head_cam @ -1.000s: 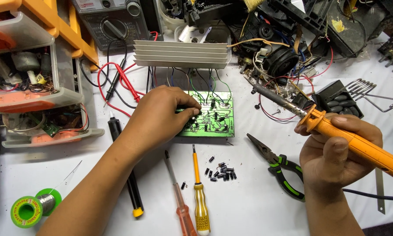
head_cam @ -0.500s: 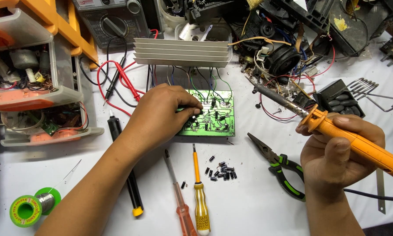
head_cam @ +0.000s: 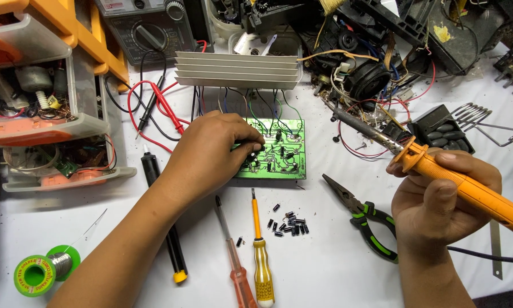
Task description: The person cleans a green circuit board with a brush, then uses a soldering iron to solder components onto the board. They also use pliers to cut the leads of small black electronic components before placing and soldering them.
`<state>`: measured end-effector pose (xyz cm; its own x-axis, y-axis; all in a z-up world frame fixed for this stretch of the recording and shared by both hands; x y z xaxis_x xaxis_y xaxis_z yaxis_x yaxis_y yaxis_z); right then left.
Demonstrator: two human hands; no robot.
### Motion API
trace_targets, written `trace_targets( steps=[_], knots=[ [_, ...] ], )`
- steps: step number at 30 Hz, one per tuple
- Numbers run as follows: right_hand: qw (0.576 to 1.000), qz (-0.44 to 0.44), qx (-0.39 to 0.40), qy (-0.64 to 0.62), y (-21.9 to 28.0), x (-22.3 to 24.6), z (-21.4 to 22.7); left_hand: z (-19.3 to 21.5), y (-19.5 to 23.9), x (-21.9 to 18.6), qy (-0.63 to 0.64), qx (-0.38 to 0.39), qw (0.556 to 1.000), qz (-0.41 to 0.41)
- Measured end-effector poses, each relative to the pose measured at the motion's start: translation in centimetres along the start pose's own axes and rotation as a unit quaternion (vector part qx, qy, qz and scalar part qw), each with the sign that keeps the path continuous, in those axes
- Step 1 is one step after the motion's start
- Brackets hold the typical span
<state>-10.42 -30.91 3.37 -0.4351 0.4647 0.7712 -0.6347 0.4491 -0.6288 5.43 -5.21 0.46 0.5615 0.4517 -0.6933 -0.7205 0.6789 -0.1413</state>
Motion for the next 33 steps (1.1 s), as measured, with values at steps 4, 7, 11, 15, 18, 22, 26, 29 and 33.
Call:
trace_targets(
  steps=[4,7,11,15,18,22,26,29,33],
  knots=[
    [1.0,-0.005,0.0,0.006,-0.07,0.1,-0.07,0.14,0.15,-0.35,-0.018,-0.011,1.0,-0.02],
    [1.0,0.013,-0.002,-0.001,-0.16,0.18,-0.08,0.04,0.16,-0.2,-0.044,-0.009,0.999,-0.01],
    [1.0,0.001,-0.004,-0.006,-0.04,-0.13,-0.02,-0.13,0.12,0.25,-0.062,0.003,0.998,0.02],
    [1.0,0.004,-0.002,-0.013,-0.04,-0.19,-0.02,-0.16,0.1,0.47,-0.065,0.004,0.997,0.029],
    [1.0,-0.008,-0.009,-0.005,-0.06,0.01,-0.21,-0.08,0.12,0.49,-0.059,0.001,0.998,0.03],
    [1.0,0.004,-0.005,-0.008,-0.05,0.0,-0.22,-0.11,0.11,0.49,-0.063,0.003,0.998,0.029],
    [1.0,-0.006,-0.008,-0.005,-0.04,-0.01,-0.31,-0.22,0.15,0.49,-0.071,0.004,0.997,0.028],
    [1.0,-0.011,-0.016,-0.007,0.0,-0.25,-0.24,-0.26,0.22,0.49,-0.074,0.005,0.997,0.026],
    [1.0,-0.003,-0.011,-0.02,-0.02,-0.15,-0.11,-0.16,0.23,0.37,-0.082,0.002,0.997,0.013]
  ],
)
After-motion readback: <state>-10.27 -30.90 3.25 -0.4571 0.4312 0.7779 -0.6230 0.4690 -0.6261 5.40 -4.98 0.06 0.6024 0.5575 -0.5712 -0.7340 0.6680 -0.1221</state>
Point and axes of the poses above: each hand's wrist, its own y-axis away from the middle knuckle, its own z-axis out of the back of the hand, x = y × z, the point moved 8 cm from there along -y, towards the middle knuckle, and after that the axes turned 6 degrees about y, right-handed, at the moved point
